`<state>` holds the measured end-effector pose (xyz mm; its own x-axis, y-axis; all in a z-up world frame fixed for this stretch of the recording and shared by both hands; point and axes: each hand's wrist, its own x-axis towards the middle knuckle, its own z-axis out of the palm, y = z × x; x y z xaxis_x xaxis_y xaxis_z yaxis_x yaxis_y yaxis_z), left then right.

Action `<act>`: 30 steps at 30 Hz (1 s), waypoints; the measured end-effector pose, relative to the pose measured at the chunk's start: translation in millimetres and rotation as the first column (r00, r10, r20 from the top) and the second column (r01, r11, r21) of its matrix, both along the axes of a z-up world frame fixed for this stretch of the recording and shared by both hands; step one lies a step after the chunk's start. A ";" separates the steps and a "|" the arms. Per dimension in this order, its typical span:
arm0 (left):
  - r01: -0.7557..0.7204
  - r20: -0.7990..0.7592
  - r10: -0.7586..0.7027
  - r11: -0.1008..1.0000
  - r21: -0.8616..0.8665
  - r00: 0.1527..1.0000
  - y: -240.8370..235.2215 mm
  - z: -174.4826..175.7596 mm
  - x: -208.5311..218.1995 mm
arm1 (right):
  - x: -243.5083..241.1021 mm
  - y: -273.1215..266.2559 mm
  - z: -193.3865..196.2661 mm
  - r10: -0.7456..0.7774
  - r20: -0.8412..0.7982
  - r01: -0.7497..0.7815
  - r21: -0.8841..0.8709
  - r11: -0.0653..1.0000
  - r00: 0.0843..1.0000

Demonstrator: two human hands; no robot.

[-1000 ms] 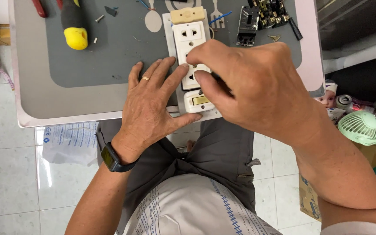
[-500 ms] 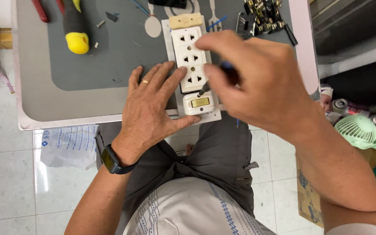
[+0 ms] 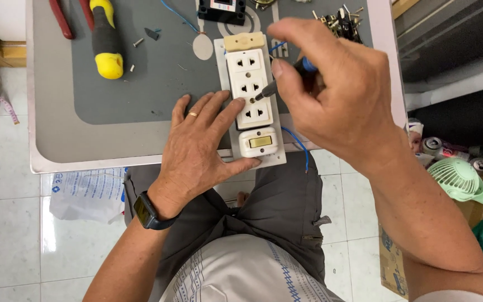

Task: The person disassembles a black electrical component and then uses a screwdriver to remove the faceplate of a white power strip. They proceed to manipulate the internal wiring and terminals of the power strip.

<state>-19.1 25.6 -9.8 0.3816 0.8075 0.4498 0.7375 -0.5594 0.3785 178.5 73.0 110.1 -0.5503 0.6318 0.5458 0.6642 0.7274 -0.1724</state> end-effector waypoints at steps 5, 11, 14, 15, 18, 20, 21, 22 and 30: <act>-0.006 0.000 0.006 1.000 0.007 1.000 0.1 0.0 1.0 | -2.1 4.4 -3.7 0.043 0.038 -0.045 0.057 0.997 0.998; -0.006 0.006 0.006 1.000 0.001 1.000 0.6 3.2 2.2 | -10.6 6.7 0.2 0.035 0.161 -0.052 0.105 0.993 0.986; -0.010 0.009 0.010 1.000 -0.002 1.000 0.7 2.4 2.1 | -18.5 10.8 4.1 0.156 0.152 -0.163 0.037 0.986 0.976; -0.012 0.008 0.012 1.000 -0.001 1.000 0.9 1.6 2.6 | -17.6 12.0 4.8 0.158 0.151 -0.165 0.038 0.985 0.976; -0.020 0.012 0.020 1.000 0.023 1.000 0.1 -0.1 1.6 | -16.2 15.1 5.3 0.227 0.117 -0.228 0.000 0.974 0.967; -0.010 0.000 0.010 1.000 0.022 1.000 -0.1 -0.3 1.4 | -12.7 16.1 3.7 0.217 0.143 -0.218 -0.003 0.976 0.966; -0.011 -0.002 0.011 1.000 0.026 1.000 0.1 -0.2 0.3 | -13.4 16.9 3.5 0.217 0.142 -0.219 0.002 0.976 0.966; -0.009 0.001 0.009 1.000 0.028 1.000 0.3 -0.4 0.0 | -13.1 17.8 3.2 0.242 0.153 -0.246 0.004 0.969 0.958; -0.003 0.022 0.002 1.000 0.028 1.000 -0.6 -2.0 1.5 | -9.6 21.8 8.8 0.300 0.180 -0.293 -0.063 0.954 0.937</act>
<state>-17.6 25.1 -11.8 0.3694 0.7952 0.4808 0.7308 -0.5682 0.3783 168.9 94.9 118.9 -0.8049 0.4410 0.3970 0.4416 0.8921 -0.0957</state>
